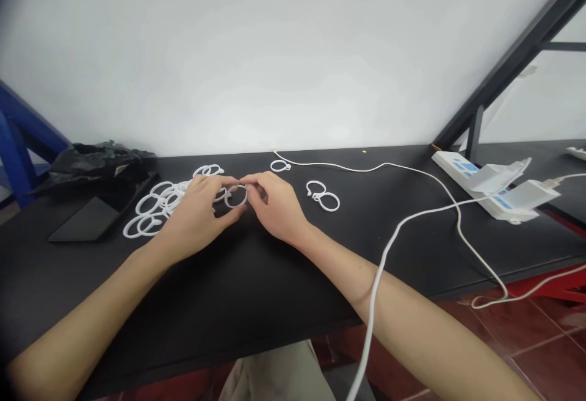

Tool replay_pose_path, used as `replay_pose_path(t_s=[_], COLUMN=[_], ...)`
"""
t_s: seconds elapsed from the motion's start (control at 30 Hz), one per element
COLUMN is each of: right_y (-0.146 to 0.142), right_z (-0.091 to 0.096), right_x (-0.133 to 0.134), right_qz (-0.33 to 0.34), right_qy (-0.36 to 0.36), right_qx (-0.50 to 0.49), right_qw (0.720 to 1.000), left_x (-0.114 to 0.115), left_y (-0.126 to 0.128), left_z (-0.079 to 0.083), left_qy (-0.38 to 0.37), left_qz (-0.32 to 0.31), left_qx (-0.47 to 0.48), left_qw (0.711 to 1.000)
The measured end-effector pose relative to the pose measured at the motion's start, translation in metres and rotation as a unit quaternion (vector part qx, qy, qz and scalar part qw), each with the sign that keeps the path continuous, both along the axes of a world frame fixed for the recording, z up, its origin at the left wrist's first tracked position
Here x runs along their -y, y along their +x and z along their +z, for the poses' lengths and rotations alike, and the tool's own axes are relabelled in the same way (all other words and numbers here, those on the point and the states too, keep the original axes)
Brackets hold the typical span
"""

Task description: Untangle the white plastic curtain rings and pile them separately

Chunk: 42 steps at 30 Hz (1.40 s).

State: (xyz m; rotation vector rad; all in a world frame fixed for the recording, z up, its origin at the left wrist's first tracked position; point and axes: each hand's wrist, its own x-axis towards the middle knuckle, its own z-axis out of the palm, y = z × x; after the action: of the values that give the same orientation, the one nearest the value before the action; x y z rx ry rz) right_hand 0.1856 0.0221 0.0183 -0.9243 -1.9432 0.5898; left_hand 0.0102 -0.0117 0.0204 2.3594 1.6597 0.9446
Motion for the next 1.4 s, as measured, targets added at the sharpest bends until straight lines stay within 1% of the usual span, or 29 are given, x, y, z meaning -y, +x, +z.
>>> replay_pose_path(t_s=[0.13,0.27,0.47,0.6,0.87,1.13,1.4], right_y=[0.0004,0.0001,-0.0008,-0.0006,0.0007,0.0013,0.0017], right_z=[-0.0018,-0.0032,-0.0029,-0.0031,-0.0064,-0.0079,-0.0033], right_x=[-0.0020,-0.0018,-0.0005,-0.0001,-0.0023,-0.0028,-0.0030], right_qz=[0.006,0.022,0.028,0.030,0.027,0.029,0.034], right_qy=[-0.022,-0.050,-0.060,-0.060,-0.038,-0.041,-0.047], right_qx=[0.009,0.006,0.002,0.001,0.019,0.028,0.033], right_qw=[1.000,0.998,0.998,0.998,0.999,0.998,0.998], left_x=[-0.0010,-0.0017,-0.0021,-0.0021,-0.0017,-0.0006,-0.0005], left_y=[-0.0013,-0.0019,-0.0025,-0.0026,-0.0016,-0.0011,0.0008], left_z=[-0.0005,-0.0009,-0.0025,-0.0036,-0.0024,-0.0009,0.0000], left_qy=[0.021,0.022,0.024,0.025,0.016,0.011,-0.008], left_qz=[0.002,0.003,0.005,0.008,0.010,0.006,0.008], left_qx=[-0.007,-0.016,-0.037,-0.039,-0.038,-0.041,-0.050], left_qw=[1.000,1.000,0.999,0.999,0.999,0.999,0.999])
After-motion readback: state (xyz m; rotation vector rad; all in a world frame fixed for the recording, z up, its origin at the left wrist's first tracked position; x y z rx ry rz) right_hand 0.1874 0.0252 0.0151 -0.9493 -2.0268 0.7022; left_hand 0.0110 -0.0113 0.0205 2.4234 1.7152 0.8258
